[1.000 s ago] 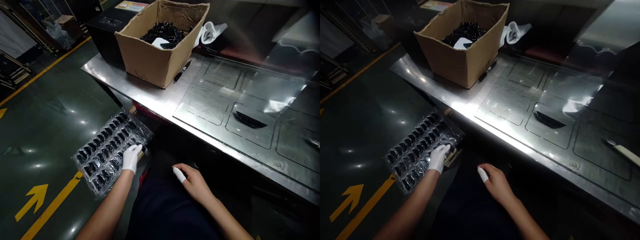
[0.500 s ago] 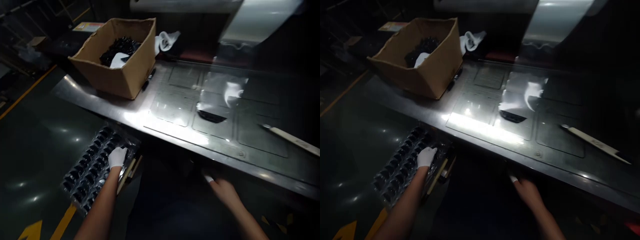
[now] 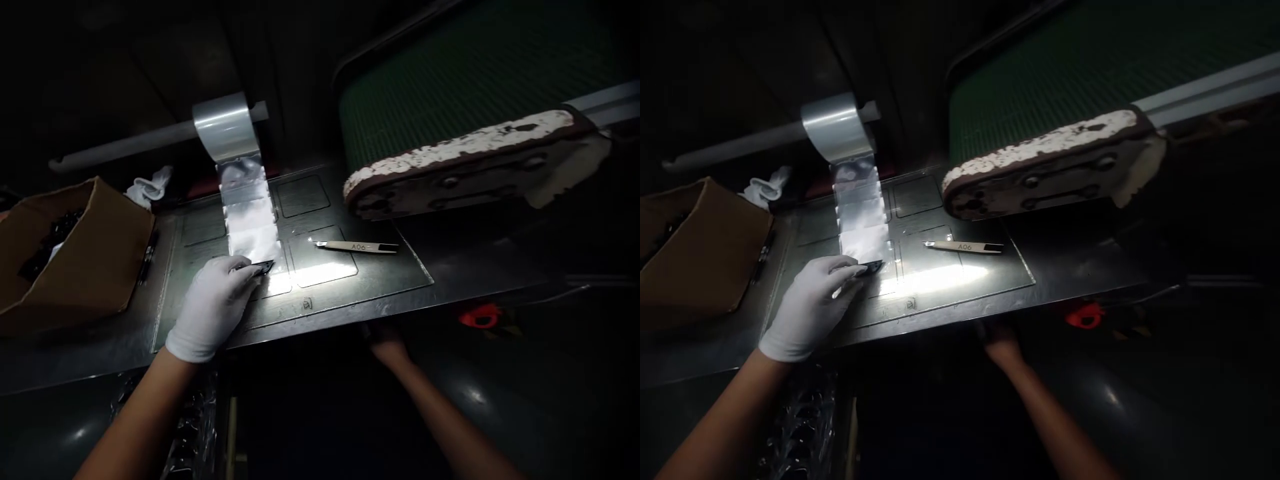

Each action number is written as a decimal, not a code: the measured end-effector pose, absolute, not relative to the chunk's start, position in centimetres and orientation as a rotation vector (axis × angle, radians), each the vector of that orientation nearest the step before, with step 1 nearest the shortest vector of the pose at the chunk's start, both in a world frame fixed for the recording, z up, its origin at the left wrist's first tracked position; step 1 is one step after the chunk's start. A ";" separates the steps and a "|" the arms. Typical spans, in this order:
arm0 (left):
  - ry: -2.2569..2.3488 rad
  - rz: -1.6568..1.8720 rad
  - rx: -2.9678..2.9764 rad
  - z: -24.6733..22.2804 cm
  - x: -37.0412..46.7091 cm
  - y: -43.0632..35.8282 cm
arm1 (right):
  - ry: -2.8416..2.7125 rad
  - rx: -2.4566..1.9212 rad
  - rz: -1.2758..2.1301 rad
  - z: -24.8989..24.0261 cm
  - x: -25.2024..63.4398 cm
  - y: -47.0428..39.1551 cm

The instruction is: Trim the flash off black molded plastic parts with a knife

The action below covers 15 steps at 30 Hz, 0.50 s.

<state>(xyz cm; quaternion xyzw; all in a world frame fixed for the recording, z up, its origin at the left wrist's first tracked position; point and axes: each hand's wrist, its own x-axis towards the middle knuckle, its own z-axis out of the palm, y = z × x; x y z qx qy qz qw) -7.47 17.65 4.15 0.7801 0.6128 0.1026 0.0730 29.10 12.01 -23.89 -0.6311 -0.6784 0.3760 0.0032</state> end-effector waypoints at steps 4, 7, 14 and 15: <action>1.743 0.081 2.447 3.8 -8.4 19.9 | -2.012 -1.999 1.231 -24.9 30.1 11.6; 1.694 0.089 2.465 3.8 -9.2 20.3 | -1.972 -1.973 1.258 -25.6 30.5 11.7; 2.142 0.784 2.236 4.8 -10.4 21.1 | -1.950 -1.894 1.326 -25.9 30.6 11.9; 2.148 0.816 2.227 4.9 -10.3 21.1 | -1.940 -1.886 1.342 -25.9 30.7 11.9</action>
